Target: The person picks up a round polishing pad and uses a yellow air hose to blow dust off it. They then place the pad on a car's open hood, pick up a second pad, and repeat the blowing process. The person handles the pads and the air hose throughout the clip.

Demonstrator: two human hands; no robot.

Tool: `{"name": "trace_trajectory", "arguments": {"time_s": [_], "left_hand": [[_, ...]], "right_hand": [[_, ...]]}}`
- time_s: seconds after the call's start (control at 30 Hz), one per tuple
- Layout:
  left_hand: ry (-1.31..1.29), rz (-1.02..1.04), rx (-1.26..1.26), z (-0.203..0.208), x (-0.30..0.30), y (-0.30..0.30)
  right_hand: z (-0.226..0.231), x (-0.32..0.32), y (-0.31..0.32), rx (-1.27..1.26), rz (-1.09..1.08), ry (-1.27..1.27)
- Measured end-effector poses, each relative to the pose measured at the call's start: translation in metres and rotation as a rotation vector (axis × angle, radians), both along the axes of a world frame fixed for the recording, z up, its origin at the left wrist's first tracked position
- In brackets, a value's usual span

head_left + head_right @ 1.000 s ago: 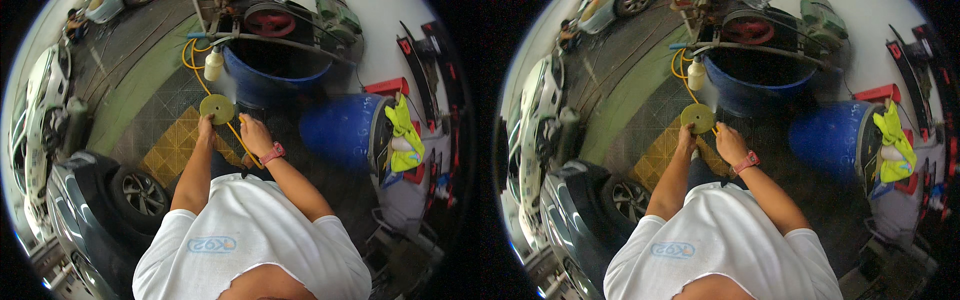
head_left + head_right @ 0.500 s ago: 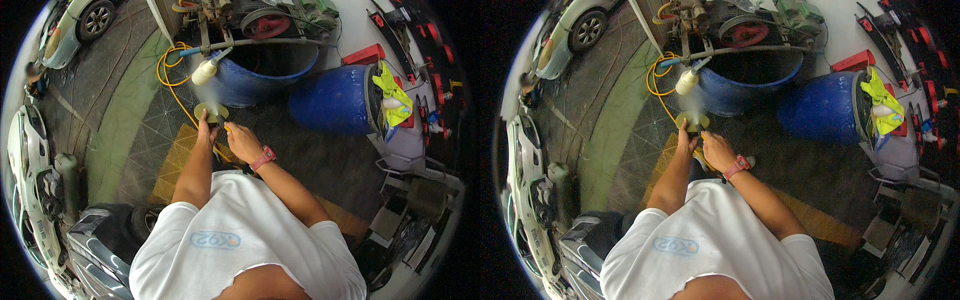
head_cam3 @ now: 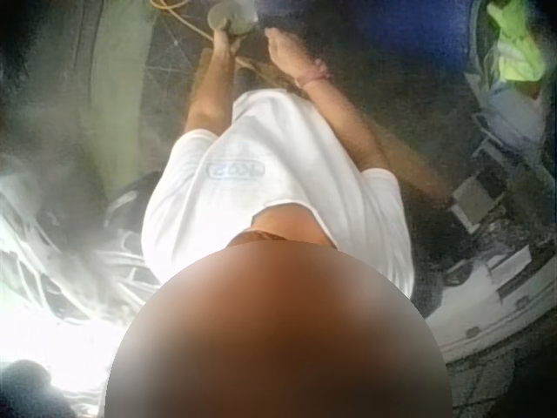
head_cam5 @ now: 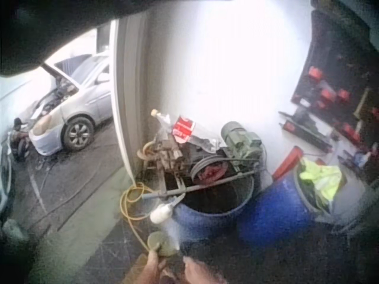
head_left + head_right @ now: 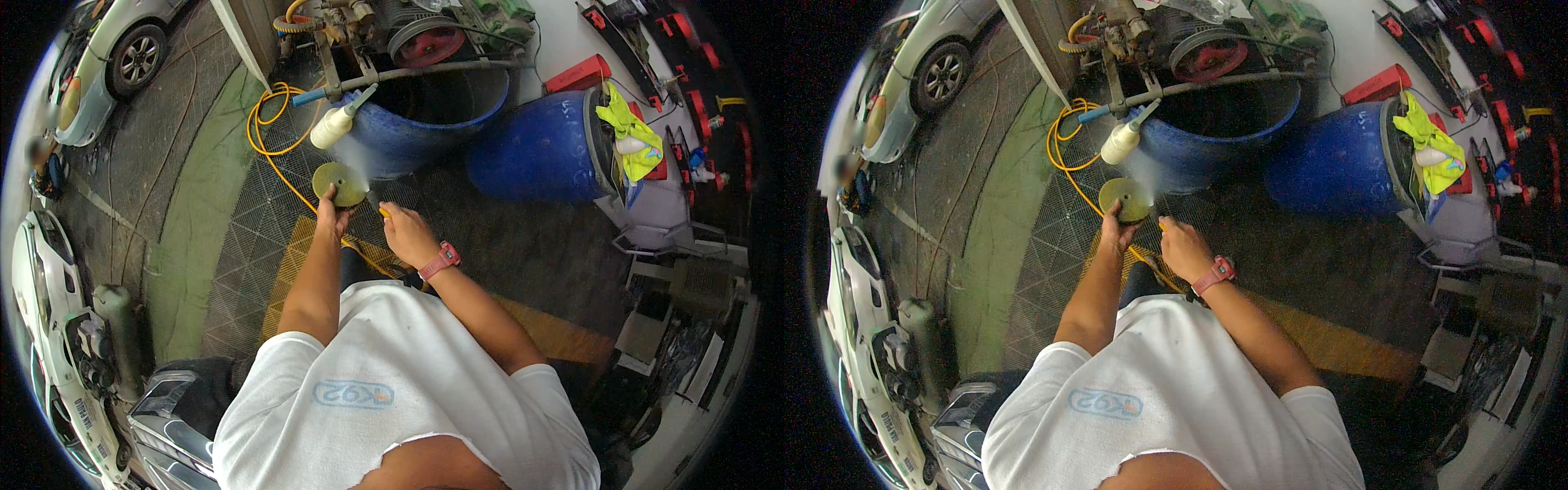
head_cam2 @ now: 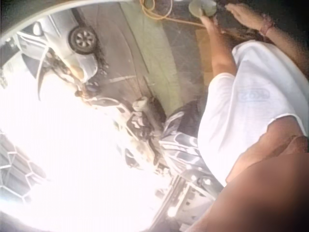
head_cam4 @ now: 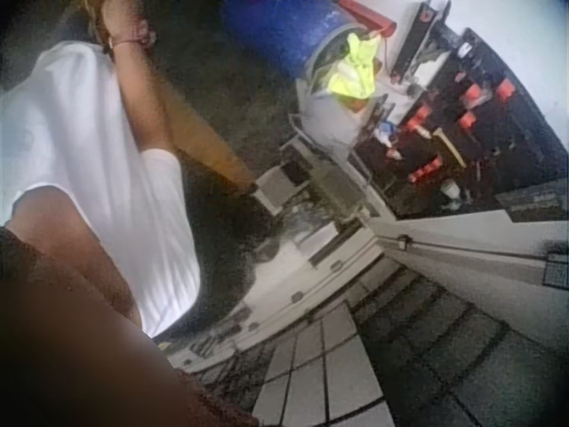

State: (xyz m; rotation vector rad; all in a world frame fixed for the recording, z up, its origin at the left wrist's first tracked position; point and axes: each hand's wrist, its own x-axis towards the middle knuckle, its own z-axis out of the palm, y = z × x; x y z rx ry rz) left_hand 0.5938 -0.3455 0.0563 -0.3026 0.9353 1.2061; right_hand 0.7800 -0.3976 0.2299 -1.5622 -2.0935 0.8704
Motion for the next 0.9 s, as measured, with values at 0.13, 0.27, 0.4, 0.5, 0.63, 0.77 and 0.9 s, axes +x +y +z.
{"name": "trace_trajectory", "arguments": {"time_s": [0.13,0.27,0.4,0.5,0.63,0.77,0.9], "left_hand": [[0.168,-0.275,0.071,-0.006,-0.005,-0.001],[0.314,-0.316,0.106,-0.015,-0.005,-0.005],[0.244,-0.198,0.045,-0.018,-0.007,-0.01],[0.115,-0.122,0.039,-0.02,-0.01,-0.009],[0.01,-0.129,0.012,-0.027,-0.015,-0.011],[0.221,-0.384,0.119,-0.036,-0.021,-0.015],[0.233,-0.376,0.113,-0.033,-0.02,-0.015]], "right_hand": [[0.003,-0.004,0.0,-0.051,-0.012,-0.046],[0.009,-0.011,0.0,-0.051,-0.007,-0.036],[0.013,-0.016,0.0,-0.068,-0.007,-0.032],[0.017,-0.02,0.001,-0.055,-0.003,-0.029],[0.023,-0.029,0.003,-0.132,0.01,-0.046],[0.022,-0.035,0.003,-0.135,0.031,-0.043],[0.009,-0.031,0.004,-0.072,0.014,-0.006]]}}
